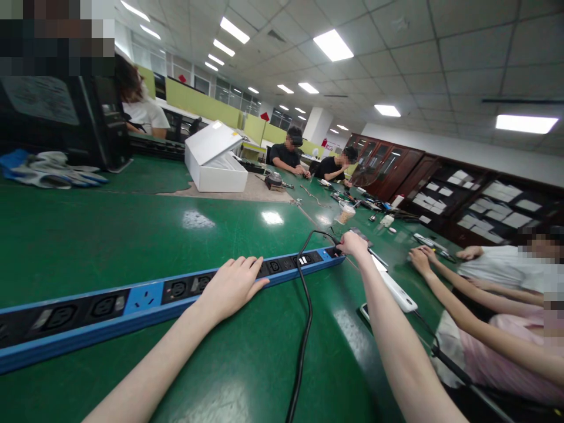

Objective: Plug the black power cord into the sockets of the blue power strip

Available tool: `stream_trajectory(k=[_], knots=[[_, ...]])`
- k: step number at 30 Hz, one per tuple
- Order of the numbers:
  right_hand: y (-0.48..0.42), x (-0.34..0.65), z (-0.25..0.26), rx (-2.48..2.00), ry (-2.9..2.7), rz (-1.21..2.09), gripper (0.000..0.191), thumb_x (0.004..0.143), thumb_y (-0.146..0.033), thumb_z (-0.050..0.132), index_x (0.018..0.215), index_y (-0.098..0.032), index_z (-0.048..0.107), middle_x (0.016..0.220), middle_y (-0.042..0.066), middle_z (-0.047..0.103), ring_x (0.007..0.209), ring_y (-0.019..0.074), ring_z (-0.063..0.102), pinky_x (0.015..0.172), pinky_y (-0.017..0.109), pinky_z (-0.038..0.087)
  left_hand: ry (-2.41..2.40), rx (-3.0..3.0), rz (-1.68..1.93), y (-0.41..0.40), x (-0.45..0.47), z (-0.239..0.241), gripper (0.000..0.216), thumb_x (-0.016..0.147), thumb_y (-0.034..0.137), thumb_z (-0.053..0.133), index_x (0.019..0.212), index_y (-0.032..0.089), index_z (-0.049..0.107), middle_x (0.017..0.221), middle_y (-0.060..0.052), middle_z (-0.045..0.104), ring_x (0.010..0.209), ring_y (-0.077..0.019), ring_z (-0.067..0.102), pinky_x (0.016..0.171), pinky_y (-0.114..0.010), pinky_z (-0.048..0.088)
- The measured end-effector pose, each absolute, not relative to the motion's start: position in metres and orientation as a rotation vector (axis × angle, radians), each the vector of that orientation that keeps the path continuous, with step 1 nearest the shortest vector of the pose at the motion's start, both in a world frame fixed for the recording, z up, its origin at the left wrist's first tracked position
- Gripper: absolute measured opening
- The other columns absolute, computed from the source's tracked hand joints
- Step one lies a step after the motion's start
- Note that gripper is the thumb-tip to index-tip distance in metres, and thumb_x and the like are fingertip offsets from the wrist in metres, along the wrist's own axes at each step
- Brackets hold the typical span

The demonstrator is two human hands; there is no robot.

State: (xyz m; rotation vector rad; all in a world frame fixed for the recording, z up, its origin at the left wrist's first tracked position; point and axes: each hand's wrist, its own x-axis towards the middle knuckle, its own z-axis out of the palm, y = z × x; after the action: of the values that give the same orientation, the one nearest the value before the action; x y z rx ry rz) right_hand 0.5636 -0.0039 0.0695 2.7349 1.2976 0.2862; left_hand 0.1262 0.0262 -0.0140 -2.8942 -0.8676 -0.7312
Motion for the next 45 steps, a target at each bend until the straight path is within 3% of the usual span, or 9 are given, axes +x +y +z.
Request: stream_trajectory(k=[4,10,16,30,39,45], knots=[[-0.009,0.565,0.066,2.800,1.289,0.250,0.033,0.076,-0.047,0.073,0.099,-0.024,0.075,0.105,0.011,0.074,0.103,0.0283,0.069,0.087,0.038,0.052,-0.881,-2.885,-0.739,0.024,0.125,-0.012,0.059,0.102,0.054,0.037,0.144,0.015,0.051,0.132,-0.016,0.064,0.118,-0.0306,0.060,0.099,-0.045,0.044],[-0.018,0.559,0.045,2.906,1.254,0.309,0.036,0.089,-0.049,0.059,0.113,-0.024,0.068,0.110,0.012,0.072,0.105,0.0260,0.068,0.087,0.035,0.051,-0.887,-2.878,-0.752,0.023,0.126,-0.011,0.058,0.102,0.054,0.038,0.144,0.017,0.051,0.130,-0.016,0.065,0.117,-0.0302,0.060,0.098,-0.044,0.044],[-0.021,0.557,0.031,2.923,1.246,0.480,0.039,0.095,-0.057,0.051,0.107,-0.022,0.065,0.102,0.013,0.072,0.102,0.0270,0.068,0.087,0.036,0.049,-0.892,-2.874,-0.762,0.024,0.127,-0.012,0.058,0.102,0.055,0.039,0.142,0.016,0.053,0.128,-0.016,0.065,0.115,-0.0294,0.061,0.097,-0.042,0.045],[-0.017,0.560,0.040,2.813,1.339,0.573,0.041,0.102,-0.047,0.042,0.114,-0.012,0.060,0.106,0.020,0.071,0.106,0.0309,0.068,0.089,0.037,0.047,-0.897,-2.903,-0.737,0.024,0.126,-0.009,0.058,0.102,0.055,0.037,0.142,0.017,0.052,0.129,-0.016,0.064,0.116,-0.0289,0.061,0.098,-0.042,0.045],[-0.016,0.569,0.046,2.874,1.324,0.403,0.044,0.097,-0.053,0.044,0.114,-0.016,0.062,0.108,0.020,0.071,0.107,0.0329,0.068,0.088,0.041,0.049,-0.930,-2.913,-0.746,0.018,0.123,-0.002,0.057,0.102,0.055,0.036,0.144,0.017,0.050,0.130,-0.015,0.063,0.118,-0.0286,0.059,0.101,-0.043,0.044],[-0.023,0.577,0.053,2.894,1.367,0.274,0.037,0.086,-0.044,0.055,0.117,-0.029,0.068,0.116,0.013,0.072,0.108,0.0328,0.068,0.087,0.044,0.050,-0.957,-2.954,-0.790,0.014,0.119,0.001,0.057,0.101,0.056,0.038,0.143,0.019,0.051,0.132,-0.015,0.063,0.121,-0.0290,0.059,0.103,-0.044,0.043]])
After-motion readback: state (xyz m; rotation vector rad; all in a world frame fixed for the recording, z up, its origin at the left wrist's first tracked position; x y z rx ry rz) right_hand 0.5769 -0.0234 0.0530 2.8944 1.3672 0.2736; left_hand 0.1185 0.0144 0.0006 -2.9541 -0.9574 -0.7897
